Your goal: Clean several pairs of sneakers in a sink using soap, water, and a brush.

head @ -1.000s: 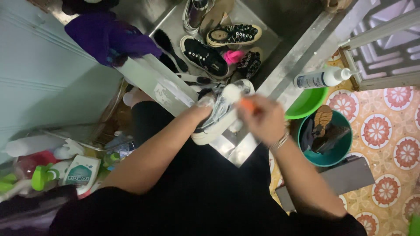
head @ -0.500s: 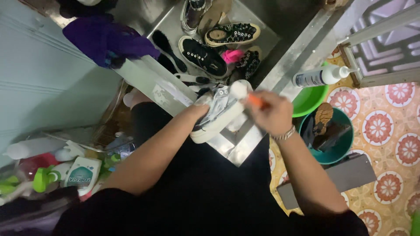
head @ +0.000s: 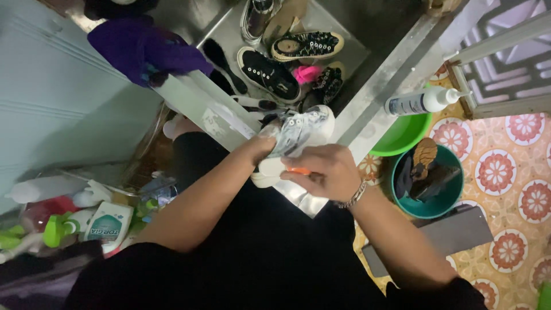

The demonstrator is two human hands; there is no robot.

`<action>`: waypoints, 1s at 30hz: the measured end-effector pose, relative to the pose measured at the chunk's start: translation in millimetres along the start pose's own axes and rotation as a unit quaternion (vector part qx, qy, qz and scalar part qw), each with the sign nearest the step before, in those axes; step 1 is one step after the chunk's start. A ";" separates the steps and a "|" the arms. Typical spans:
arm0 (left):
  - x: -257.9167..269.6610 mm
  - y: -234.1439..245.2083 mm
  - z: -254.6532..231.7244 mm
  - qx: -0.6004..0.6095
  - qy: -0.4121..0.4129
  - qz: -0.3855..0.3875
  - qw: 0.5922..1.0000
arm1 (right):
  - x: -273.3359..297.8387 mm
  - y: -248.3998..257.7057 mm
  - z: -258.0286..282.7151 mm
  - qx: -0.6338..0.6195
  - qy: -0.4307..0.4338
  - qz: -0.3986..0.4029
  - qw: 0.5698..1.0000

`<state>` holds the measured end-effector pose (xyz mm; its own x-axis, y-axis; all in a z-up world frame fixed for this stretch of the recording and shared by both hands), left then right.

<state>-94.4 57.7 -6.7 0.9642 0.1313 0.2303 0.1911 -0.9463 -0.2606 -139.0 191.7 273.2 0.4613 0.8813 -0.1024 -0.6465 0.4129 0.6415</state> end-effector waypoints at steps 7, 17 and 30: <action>5.4 -4.2 -4.5 0.030 0.012 -0.007 0.999 | -17.4 19.0 -8.2 0.023 0.072 0.008 0.997; 31.9 -13.6 -48.7 0.013 -0.008 -0.008 1.000 | -19.0 14.1 0.0 0.024 0.048 -0.001 0.999; 78.4 -25.8 -107.8 -0.067 -0.070 -0.003 0.995 | -3.1 1.8 18.1 0.108 0.057 -0.037 0.992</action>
<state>-43.4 60.6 119.2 0.9810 0.1685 0.0963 0.1803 -0.9749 -0.1305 -130.6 185.5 288.4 0.4232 0.8760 -0.2313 -0.4629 0.4285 0.7759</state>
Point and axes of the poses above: each hand's wrist, its own x-axis away from the middle knuckle, its own y-axis out of the back of the hand, z = x × y, the point moved 5 cm from there along -x, towards the middle knuckle, and after that the axes turned 14 degrees about -y, right-handed, at the moved point
